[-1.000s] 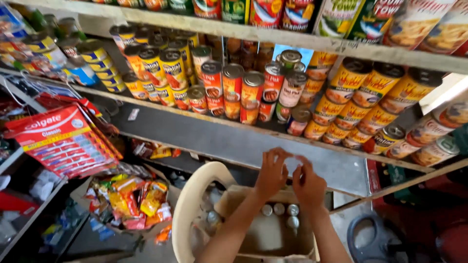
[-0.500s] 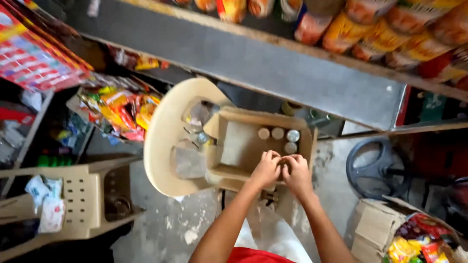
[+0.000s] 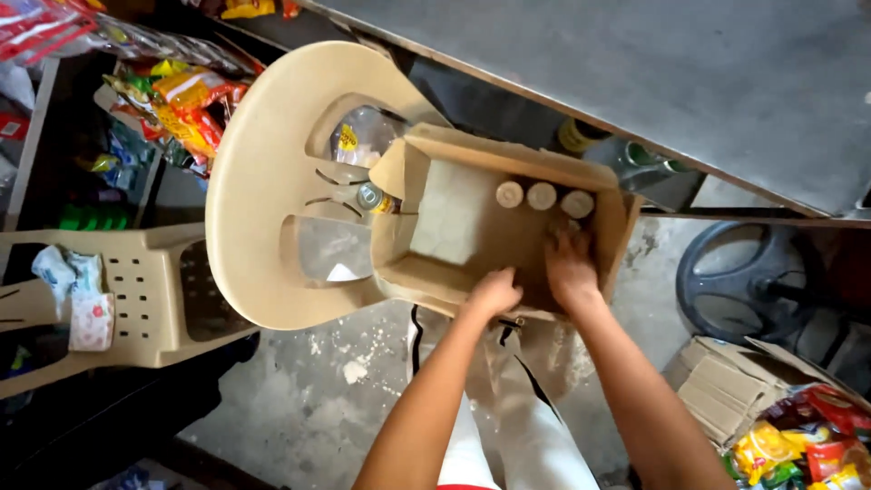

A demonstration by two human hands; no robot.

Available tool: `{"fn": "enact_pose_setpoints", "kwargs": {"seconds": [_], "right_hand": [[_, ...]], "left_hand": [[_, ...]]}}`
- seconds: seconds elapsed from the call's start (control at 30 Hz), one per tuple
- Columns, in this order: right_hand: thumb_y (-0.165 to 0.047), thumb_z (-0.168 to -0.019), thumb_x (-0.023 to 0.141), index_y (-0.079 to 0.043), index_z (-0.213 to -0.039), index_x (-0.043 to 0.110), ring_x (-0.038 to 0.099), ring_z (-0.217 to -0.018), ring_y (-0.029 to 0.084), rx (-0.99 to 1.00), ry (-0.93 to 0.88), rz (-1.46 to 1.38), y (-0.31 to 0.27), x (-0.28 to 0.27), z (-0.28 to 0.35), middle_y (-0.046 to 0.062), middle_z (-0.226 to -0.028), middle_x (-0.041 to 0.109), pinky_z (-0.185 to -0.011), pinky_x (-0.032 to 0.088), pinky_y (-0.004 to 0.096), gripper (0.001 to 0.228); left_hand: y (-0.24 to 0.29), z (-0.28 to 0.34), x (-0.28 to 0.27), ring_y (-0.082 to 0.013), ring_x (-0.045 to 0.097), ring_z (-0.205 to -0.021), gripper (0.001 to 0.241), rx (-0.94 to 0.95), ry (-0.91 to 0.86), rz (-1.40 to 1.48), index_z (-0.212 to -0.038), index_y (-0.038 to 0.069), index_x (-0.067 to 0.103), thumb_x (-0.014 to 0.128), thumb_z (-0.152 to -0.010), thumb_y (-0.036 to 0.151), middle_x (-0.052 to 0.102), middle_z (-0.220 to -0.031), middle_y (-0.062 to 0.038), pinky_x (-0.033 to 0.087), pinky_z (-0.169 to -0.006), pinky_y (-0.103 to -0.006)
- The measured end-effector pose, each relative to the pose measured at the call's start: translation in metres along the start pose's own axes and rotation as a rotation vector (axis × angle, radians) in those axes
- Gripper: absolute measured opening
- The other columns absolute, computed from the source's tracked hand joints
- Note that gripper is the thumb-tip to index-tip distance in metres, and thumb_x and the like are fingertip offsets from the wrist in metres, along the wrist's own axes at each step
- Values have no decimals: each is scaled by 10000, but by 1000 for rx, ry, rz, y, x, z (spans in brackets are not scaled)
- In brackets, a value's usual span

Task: Stocking canned goods onto grocery store shelves from a cardboard box.

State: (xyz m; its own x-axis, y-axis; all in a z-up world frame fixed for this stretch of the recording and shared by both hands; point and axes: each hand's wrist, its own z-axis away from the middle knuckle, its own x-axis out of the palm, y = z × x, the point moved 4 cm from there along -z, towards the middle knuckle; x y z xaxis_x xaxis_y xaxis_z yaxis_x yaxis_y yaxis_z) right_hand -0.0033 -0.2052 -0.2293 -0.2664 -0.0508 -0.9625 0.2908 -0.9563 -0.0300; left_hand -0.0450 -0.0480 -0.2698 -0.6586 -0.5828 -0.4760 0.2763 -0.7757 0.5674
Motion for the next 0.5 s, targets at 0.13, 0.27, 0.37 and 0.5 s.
{"fn": "enact_pose_setpoints", "kwargs": {"seconds": [0.13,0.27,0.37,0.5], "right_hand": [[-147,-928,567,-195,-1320,621,442,-1307,473,-14,-11,68,1,-27,-22,104,-1515,462,-981,531,541,399],[-112,-816,651,-138,-1266,671,495,-1311,377,-28,88,-3,-1,-54,-26,87,-1439,553,-1040,534,481,451],[-162,-748,781,-85,-1277,656,622,-1178,347,110,-7,-437,2,-103,-22,132,-1276,656,-989,548,431,549],[-175,-775,878,-54,-1296,648,749,-959,224,225,-227,-1170,-1,-142,-4,94,-1080,769,-853,594,345,582]], "left_hand": [[-12,2,8,-467,629,-1146,475,18,36,-1,-1249,-12,622,629,-888,298,663,-1224,-302,506,-1002,-528],[-18,1,10,-467,604,-1183,511,-24,59,82,-1299,-10,578,649,-907,310,631,-1270,-316,485,-1030,-522],[5,21,-30,-432,574,-1239,567,87,329,207,-1362,40,552,713,-860,248,604,-1318,-288,475,-1073,-483],[64,76,-124,-383,512,-1308,790,315,553,268,-1449,153,487,887,-775,250,571,-1366,-196,399,-1128,-467]]}}
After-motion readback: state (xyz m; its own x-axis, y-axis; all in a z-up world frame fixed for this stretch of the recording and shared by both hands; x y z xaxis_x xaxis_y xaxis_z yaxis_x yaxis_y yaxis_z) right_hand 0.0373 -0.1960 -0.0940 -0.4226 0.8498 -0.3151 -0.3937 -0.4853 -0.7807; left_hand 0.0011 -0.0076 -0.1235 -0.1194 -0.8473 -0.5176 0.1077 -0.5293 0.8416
